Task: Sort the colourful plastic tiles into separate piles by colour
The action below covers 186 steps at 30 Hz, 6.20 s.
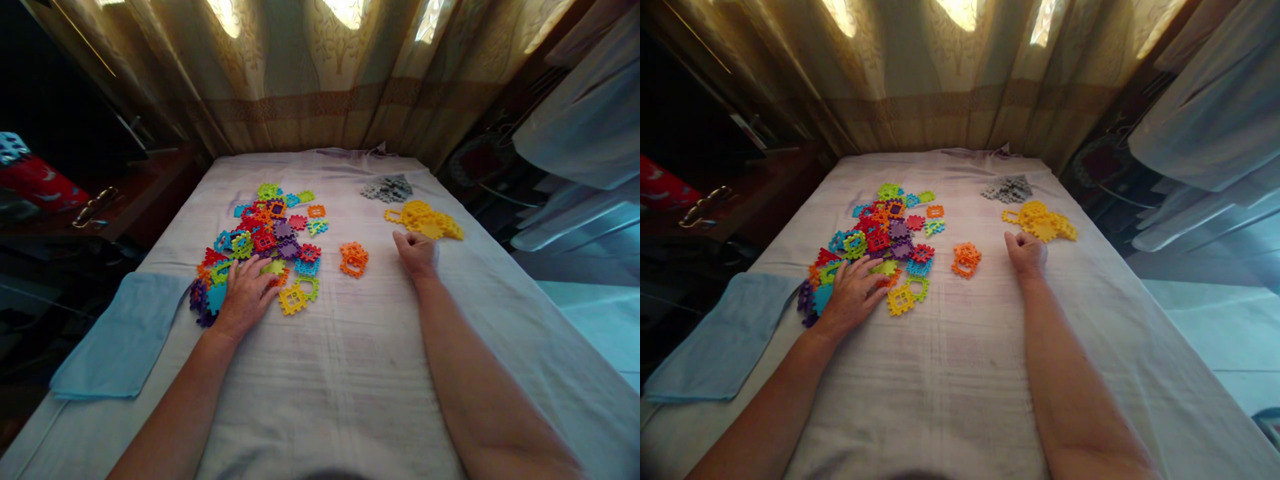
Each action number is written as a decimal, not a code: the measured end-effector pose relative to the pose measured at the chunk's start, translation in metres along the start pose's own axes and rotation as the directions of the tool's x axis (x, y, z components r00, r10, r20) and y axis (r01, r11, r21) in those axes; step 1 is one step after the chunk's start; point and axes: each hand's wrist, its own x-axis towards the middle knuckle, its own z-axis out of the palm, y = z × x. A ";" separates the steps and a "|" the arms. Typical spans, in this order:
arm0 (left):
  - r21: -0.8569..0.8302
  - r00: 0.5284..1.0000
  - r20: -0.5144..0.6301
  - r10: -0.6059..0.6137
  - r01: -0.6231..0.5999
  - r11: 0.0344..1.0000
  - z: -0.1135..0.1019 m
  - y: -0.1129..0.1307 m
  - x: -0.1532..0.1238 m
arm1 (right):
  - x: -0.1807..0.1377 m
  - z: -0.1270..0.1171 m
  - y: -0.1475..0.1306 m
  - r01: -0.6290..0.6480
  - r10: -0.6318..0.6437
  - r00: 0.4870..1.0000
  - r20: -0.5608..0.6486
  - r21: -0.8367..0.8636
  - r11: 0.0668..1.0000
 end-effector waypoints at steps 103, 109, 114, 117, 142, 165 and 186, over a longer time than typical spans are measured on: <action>0.347 0.958 0.104 -0.269 0.219 0.912 -0.018 -0.014 0.121 | 0.001 0.003 -0.004 -0.048 0.048 0.999 0.001 0.017 0.999; 0.125 0.955 0.097 -0.281 0.269 0.955 -0.025 0.006 0.130 | 0.001 0.004 -0.003 -0.037 0.037 0.999 -0.006 0.010 0.999; -0.283 0.978 0.151 -0.145 0.183 0.941 -0.004 0.040 0.147 | 0.002 0.004 -0.002 -0.031 0.031 0.999 0.006 -0.001 1.000; -0.441 0.963 0.264 -0.056 0.173 0.881 0.017 0.061 0.156 | 0.002 0.003 -0.003 -0.031 0.031 0.999 0.014 0.009 0.999; 0.136 0.967 0.062 -0.247 0.237 0.962 0.007 -0.033 0.148 | 0.001 0.003 -0.002 -0.042 0.042 0.999 0.005 0.011 0.999; 0.397 0.917 0.222 -0.332 0.226 0.890 0.001 -0.044 0.162 | 0.000 0.005 -0.001 -0.059 0.059 0.998 0.001 -0.006 0.998; 0.222 0.990 0.139 -0.012 -0.019 0.975 -0.007 0.030 0.170 | 0.000 0.007 -0.002 -0.043 0.043 0.999 -0.014 0.007 0.999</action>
